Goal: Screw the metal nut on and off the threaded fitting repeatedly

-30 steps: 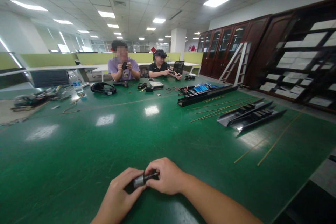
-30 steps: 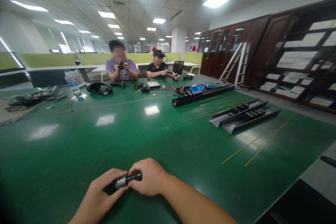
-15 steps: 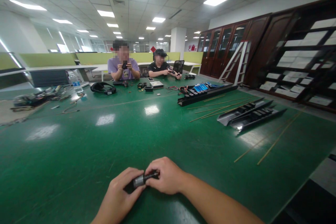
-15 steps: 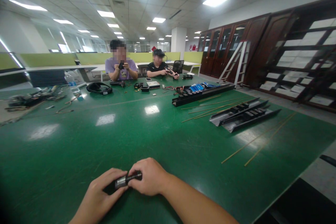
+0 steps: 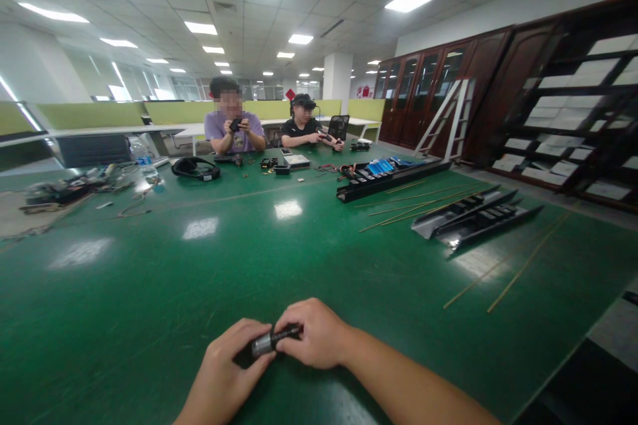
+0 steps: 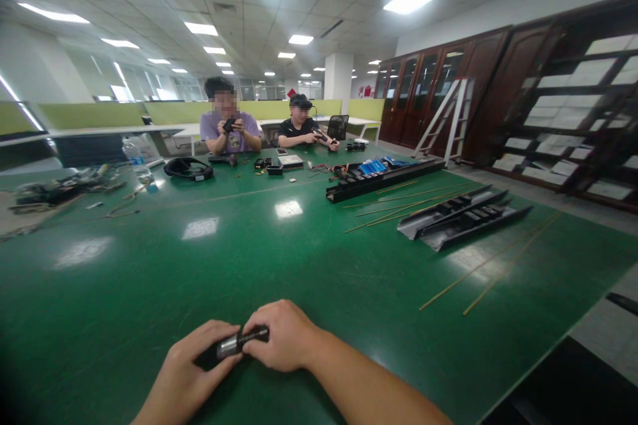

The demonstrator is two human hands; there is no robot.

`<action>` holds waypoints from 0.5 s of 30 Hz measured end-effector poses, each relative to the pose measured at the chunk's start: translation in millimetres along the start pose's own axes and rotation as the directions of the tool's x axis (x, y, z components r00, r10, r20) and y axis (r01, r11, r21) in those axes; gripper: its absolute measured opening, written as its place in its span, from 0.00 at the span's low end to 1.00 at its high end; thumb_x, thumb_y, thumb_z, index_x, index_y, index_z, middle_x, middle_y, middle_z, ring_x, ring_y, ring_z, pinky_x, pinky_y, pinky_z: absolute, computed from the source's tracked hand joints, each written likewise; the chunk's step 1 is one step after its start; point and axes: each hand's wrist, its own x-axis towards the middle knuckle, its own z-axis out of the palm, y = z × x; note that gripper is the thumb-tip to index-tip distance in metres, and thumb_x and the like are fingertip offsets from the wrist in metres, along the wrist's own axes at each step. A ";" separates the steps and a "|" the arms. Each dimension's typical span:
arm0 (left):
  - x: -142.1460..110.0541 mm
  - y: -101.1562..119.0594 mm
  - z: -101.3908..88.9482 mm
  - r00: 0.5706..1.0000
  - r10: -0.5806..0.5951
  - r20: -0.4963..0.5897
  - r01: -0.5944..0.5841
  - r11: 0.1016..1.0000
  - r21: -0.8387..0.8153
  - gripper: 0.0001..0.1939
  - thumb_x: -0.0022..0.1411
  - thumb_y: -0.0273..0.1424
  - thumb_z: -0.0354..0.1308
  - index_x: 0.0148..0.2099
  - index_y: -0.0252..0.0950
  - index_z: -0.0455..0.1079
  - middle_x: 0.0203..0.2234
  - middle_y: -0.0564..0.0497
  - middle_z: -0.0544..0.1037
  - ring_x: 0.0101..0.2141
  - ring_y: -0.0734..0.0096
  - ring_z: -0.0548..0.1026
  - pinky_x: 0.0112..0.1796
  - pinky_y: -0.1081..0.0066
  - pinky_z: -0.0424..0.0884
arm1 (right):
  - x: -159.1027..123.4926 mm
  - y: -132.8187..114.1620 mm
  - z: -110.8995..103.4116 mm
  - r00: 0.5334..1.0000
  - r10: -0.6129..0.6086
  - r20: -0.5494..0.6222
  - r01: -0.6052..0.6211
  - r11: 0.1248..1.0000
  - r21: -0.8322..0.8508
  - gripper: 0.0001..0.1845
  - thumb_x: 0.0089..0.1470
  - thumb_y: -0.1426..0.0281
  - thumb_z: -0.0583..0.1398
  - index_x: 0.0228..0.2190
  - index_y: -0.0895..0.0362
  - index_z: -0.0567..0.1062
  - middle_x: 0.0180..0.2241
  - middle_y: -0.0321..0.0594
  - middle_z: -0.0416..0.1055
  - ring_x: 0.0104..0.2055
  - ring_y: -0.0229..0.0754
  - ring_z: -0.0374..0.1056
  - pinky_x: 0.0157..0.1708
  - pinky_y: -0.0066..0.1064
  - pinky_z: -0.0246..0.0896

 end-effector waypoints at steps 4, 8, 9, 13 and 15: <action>-0.3 -0.8 -1.0 1.000 -0.005 0.002 0.005 1.000 0.014 0.11 0.62 0.33 0.63 0.48 0.45 0.72 0.39 0.53 0.77 0.39 0.70 0.77 0.40 0.75 0.74 | -0.1 0.9 -0.2 1.000 -0.003 -0.007 0.003 1.000 0.005 0.09 0.50 0.67 0.64 0.36 0.54 0.80 0.31 0.35 0.76 0.30 0.37 0.70 0.33 0.24 0.61; -0.4 -2.0 -1.8 1.000 -0.003 0.003 0.003 1.000 0.024 0.12 0.62 0.34 0.63 0.48 0.45 0.72 0.38 0.52 0.78 0.39 0.69 0.77 0.40 0.74 0.75 | 0.0 1.4 -1.0 1.000 0.014 0.000 -0.014 1.000 0.012 0.09 0.50 0.67 0.65 0.36 0.54 0.80 0.30 0.35 0.76 0.29 0.37 0.69 0.31 0.24 0.60; -0.5 -2.3 -1.9 1.000 -0.002 0.005 0.001 1.000 0.025 0.12 0.62 0.34 0.63 0.48 0.44 0.72 0.39 0.52 0.78 0.39 0.69 0.77 0.40 0.74 0.75 | 0.0 1.5 -1.3 1.000 0.016 0.001 -0.016 1.000 0.013 0.09 0.50 0.67 0.65 0.36 0.54 0.80 0.30 0.35 0.76 0.29 0.36 0.69 0.31 0.24 0.60; -1.1 -2.9 -2.0 1.000 -0.002 0.000 0.002 1.000 0.029 0.12 0.62 0.34 0.63 0.48 0.45 0.72 0.39 0.52 0.77 0.39 0.69 0.77 0.40 0.74 0.75 | 0.0 1.6 -2.0 1.000 0.021 0.008 -0.021 1.000 0.014 0.10 0.50 0.66 0.64 0.36 0.54 0.80 0.30 0.35 0.76 0.29 0.36 0.68 0.30 0.23 0.59; -1.2 -2.6 -2.2 1.000 -0.002 -0.002 0.002 1.000 0.030 0.12 0.62 0.34 0.63 0.48 0.44 0.72 0.39 0.52 0.77 0.39 0.69 0.77 0.40 0.74 0.75 | -0.1 1.5 -2.3 1.000 0.022 0.009 -0.022 1.000 0.013 0.10 0.50 0.66 0.64 0.36 0.54 0.80 0.30 0.35 0.76 0.29 0.36 0.68 0.30 0.23 0.59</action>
